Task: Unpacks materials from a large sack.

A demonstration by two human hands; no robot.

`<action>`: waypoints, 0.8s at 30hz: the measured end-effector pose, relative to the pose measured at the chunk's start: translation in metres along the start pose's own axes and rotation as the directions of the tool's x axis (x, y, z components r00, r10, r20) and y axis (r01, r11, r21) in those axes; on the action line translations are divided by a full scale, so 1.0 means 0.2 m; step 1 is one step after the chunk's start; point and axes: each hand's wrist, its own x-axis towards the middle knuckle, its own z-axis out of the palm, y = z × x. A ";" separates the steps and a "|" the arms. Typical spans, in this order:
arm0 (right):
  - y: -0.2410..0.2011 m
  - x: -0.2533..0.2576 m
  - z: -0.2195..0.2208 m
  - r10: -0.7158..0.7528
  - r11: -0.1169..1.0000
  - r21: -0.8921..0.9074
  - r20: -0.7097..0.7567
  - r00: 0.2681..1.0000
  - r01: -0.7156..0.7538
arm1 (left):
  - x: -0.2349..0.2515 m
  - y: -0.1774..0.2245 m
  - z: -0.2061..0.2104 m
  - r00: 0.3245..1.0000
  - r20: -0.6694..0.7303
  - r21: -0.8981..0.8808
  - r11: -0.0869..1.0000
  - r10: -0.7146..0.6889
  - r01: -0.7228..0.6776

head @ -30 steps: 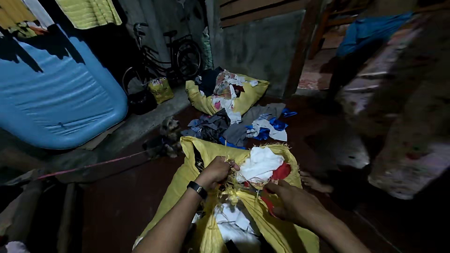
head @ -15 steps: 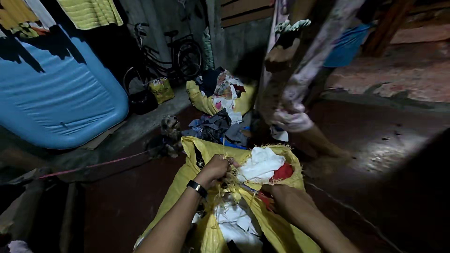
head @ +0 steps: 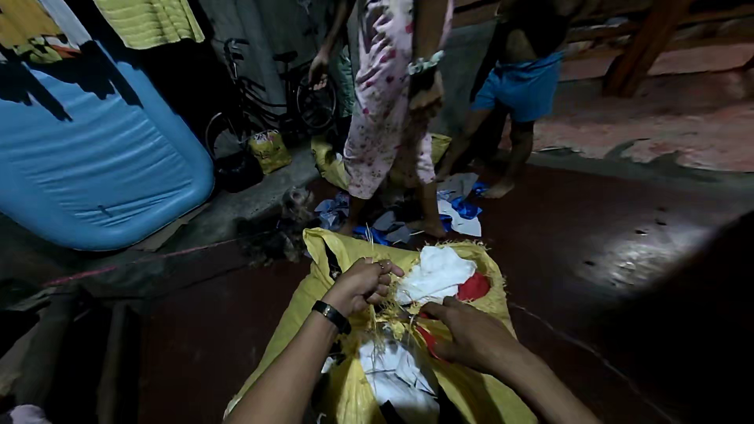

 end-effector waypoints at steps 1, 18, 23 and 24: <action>-0.02 0.01 -0.01 -0.003 1.000 -0.009 -0.006 1.000 0.003 | 0.00 0.00 0.00 1.000 0.000 -0.005 1.000 0.002 -0.002; 0.02 -0.02 -0.02 0.078 0.995 -0.062 0.081 0.994 -0.073 | -0.05 0.03 -0.04 0.997 -0.052 -0.050 0.997 0.054 -0.057; 0.06 -0.03 -0.07 0.084 0.993 -0.075 -0.056 0.995 -0.088 | -0.04 0.03 -0.05 0.997 -0.053 -0.066 0.996 0.055 -0.058; 0.09 -0.04 -0.09 0.077 0.994 -0.076 -0.074 0.994 -0.083 | -0.04 0.03 -0.06 0.997 -0.050 -0.067 0.996 0.056 -0.059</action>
